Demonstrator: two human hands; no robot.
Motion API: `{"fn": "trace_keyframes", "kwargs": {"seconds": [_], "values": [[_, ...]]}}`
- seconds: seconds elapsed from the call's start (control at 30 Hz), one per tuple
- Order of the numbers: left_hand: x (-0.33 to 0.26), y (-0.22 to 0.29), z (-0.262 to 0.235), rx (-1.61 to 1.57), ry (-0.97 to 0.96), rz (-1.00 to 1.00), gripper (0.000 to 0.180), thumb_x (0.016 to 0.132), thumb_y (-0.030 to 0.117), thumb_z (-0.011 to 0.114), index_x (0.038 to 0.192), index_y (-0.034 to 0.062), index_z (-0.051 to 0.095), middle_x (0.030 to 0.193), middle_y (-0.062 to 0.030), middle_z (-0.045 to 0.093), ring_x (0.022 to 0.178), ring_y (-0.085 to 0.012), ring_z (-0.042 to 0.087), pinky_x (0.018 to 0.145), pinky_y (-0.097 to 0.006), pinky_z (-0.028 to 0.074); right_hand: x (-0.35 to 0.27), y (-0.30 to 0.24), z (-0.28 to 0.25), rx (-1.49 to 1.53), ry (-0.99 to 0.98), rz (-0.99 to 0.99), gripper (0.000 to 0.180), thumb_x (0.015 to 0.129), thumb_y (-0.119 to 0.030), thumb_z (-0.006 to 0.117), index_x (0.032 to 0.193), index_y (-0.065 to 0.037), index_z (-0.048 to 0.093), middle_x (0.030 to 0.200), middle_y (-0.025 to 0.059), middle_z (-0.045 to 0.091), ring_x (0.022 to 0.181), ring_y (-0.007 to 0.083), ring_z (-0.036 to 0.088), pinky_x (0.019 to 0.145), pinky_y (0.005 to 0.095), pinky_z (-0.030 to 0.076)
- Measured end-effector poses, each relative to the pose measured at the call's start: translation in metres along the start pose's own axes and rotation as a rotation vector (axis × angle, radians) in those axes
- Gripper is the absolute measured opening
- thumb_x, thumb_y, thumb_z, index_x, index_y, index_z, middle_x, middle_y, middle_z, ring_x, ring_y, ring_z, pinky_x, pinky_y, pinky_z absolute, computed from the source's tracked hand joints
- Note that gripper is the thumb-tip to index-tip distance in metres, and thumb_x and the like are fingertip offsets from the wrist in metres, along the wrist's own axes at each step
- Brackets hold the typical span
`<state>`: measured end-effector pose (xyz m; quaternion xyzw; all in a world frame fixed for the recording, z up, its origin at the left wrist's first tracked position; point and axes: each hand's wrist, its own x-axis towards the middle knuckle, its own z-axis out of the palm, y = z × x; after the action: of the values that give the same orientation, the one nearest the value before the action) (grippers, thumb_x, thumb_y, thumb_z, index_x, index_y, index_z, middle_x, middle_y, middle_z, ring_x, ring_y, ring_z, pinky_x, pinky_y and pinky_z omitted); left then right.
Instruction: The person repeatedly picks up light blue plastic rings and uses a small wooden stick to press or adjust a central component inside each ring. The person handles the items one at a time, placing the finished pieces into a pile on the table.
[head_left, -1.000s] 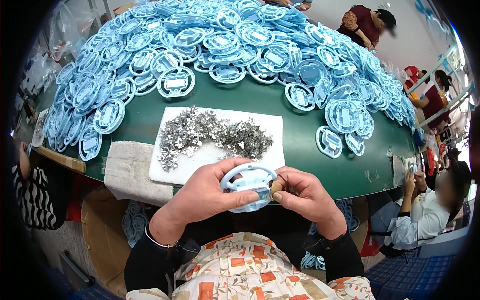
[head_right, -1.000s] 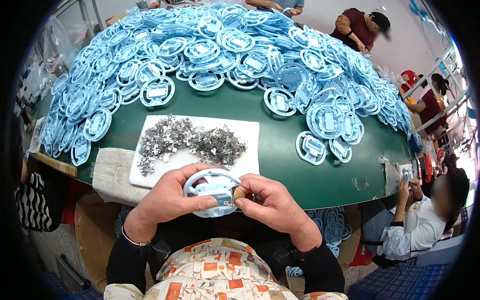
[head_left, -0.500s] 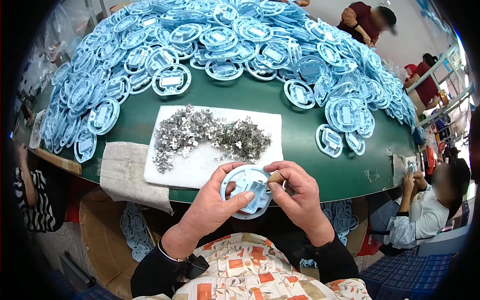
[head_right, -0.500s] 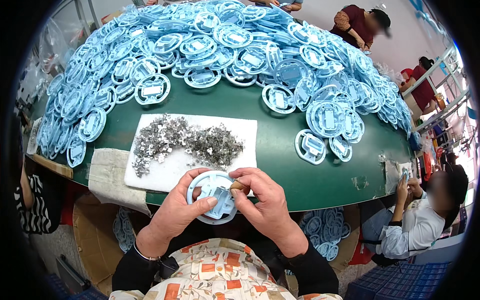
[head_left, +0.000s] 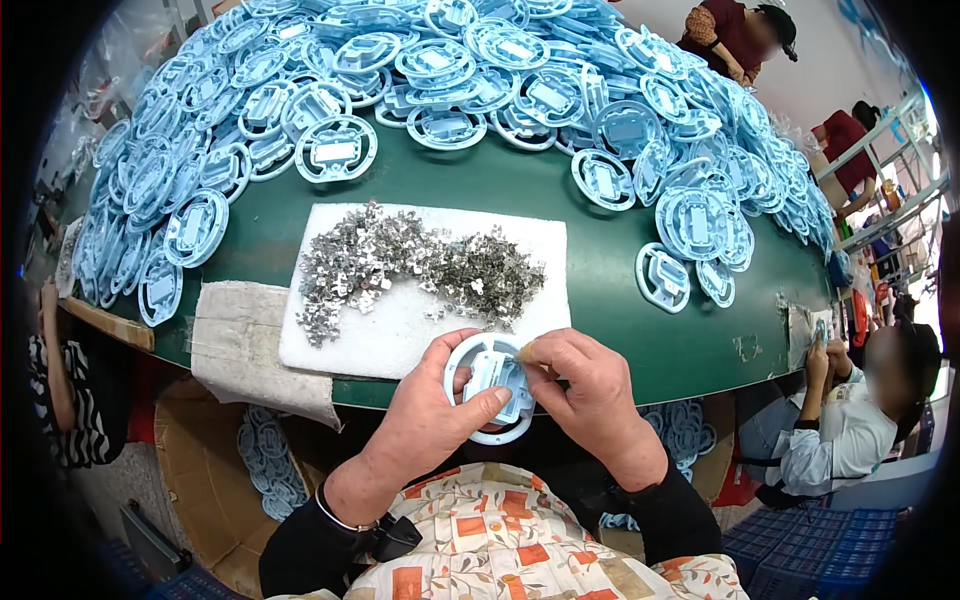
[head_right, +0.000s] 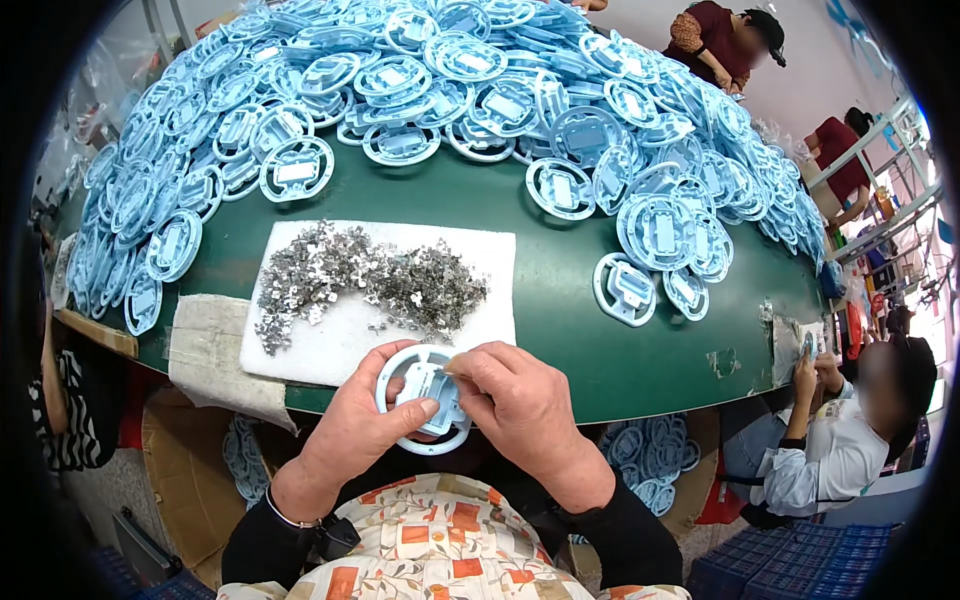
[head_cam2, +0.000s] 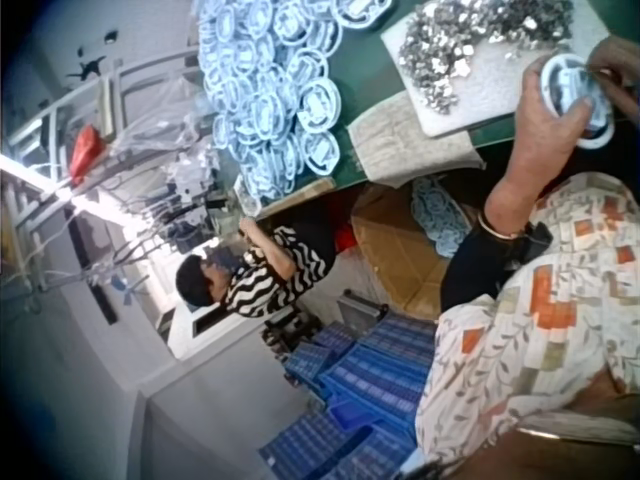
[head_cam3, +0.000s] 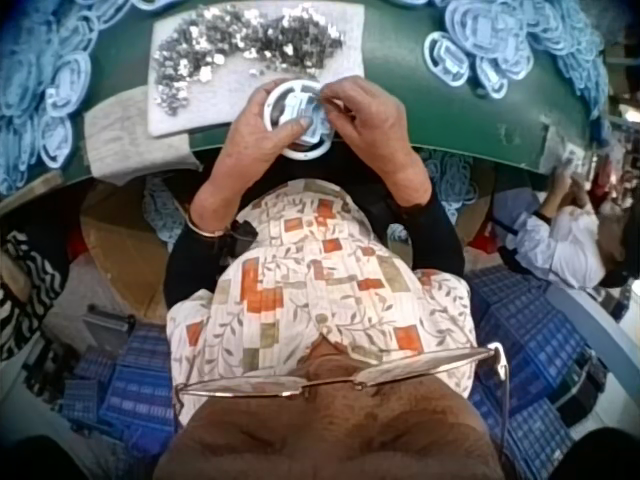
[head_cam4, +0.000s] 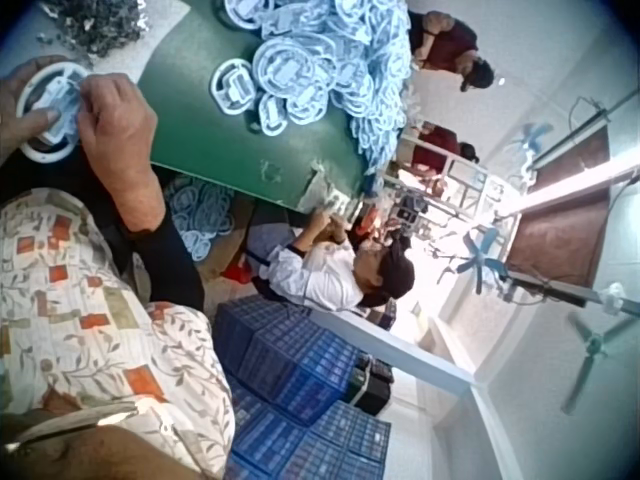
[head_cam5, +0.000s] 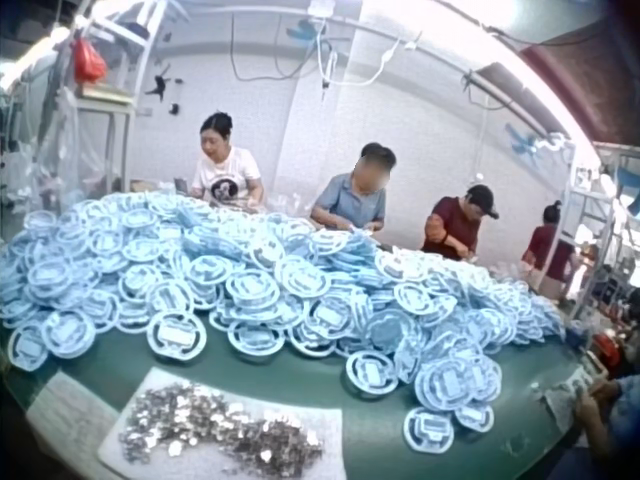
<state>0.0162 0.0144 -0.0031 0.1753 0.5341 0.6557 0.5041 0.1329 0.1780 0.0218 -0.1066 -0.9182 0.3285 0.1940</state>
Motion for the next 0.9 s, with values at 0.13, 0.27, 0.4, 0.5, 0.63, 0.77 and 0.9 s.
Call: {"fn": "trace_keyframes", "kwargs": {"seconds": [0.13,0.27,0.4,0.5,0.63,0.77,0.9], "values": [[-0.001,0.001,0.000,-0.019,-0.001,-0.021,0.063,0.096,0.003,0.063,0.147,-0.0012,0.026,0.126,-0.0179,0.059,0.110,-0.0198,0.064,0.081,-0.033,0.065,-0.003,0.002,0.000,-0.135,-0.015,-0.169,0.029,0.076,0.000,0.072,0.103,-0.009,0.071,0.094,0.0085,0.068,0.078,0.0274,0.069,0.065,0.0361,0.057],[-0.002,0.004,0.002,-0.036,0.009,-0.011,0.062,0.096,0.003,0.064,0.146,0.0001,0.026,0.126,-0.0181,0.059,0.110,-0.0200,0.064,0.080,-0.033,0.065,-0.008,0.001,-0.014,-0.094,-0.068,-0.106,0.037,0.076,0.002,0.069,0.111,-0.009,0.072,0.099,0.0094,0.066,0.077,0.0267,0.068,0.064,0.0365,0.057],[-0.003,0.007,0.004,-0.033,0.012,-0.011,0.062,0.095,0.003,0.064,0.145,0.0004,0.027,0.125,-0.0178,0.060,0.108,-0.0198,0.065,0.079,-0.033,0.065,-0.009,-0.001,-0.023,-0.219,-0.201,-0.088,0.048,0.078,-0.002,0.070,0.125,-0.013,0.068,0.086,0.0074,0.067,0.072,0.0271,0.068,0.061,0.0366,0.055],[-0.002,0.006,0.002,-0.035,0.024,-0.007,0.062,0.095,0.005,0.065,0.145,0.0005,0.027,0.124,-0.0177,0.061,0.106,-0.0199,0.066,0.078,-0.033,0.065,-0.009,-0.006,-0.021,-0.228,-0.289,-0.033,0.050,0.084,-0.008,0.070,0.132,-0.015,0.063,0.077,0.0086,0.069,0.067,0.0291,0.069,0.058,0.0385,0.053],[-0.003,0.009,0.002,-0.066,0.008,-0.033,0.062,0.096,0.005,0.065,0.145,0.0007,0.027,0.123,-0.0185,0.060,0.104,-0.0195,0.066,0.078,-0.031,0.065,-0.007,-0.007,-0.026,-0.135,-0.233,0.107,0.041,0.089,-0.009,0.068,0.129,-0.016,0.064,0.082,0.0115,0.071,0.067,0.0306,0.069,0.056,0.0394,0.053],[-0.003,0.008,0.002,-0.078,0.001,-0.031,0.062,0.096,0.005,0.064,0.145,0.0008,0.027,0.124,-0.0195,0.058,0.106,-0.0192,0.065,0.079,-0.031,0.064,-0.008,-0.006,-0.025,-0.184,-0.175,0.033,0.032,0.090,-0.011,0.067,0.122,-0.017,0.068,0.082,0.0105,0.072,0.069,0.0303,0.070,0.056,0.0392,0.053],[-0.003,0.006,0.002,-0.084,0.004,-0.033,0.062,0.097,0.005,0.064,0.146,0.0012,0.027,0.125,-0.0189,0.058,0.106,-0.0190,0.065,0.079,-0.031,0.064,-0.004,-0.010,-0.027,-0.348,-0.287,-0.005,0.030,0.089,-0.010,0.068,0.118,-0.016,0.069,0.083,0.0089,0.071,0.067,0.0290,0.069,0.055,0.0380,0.053]]}}
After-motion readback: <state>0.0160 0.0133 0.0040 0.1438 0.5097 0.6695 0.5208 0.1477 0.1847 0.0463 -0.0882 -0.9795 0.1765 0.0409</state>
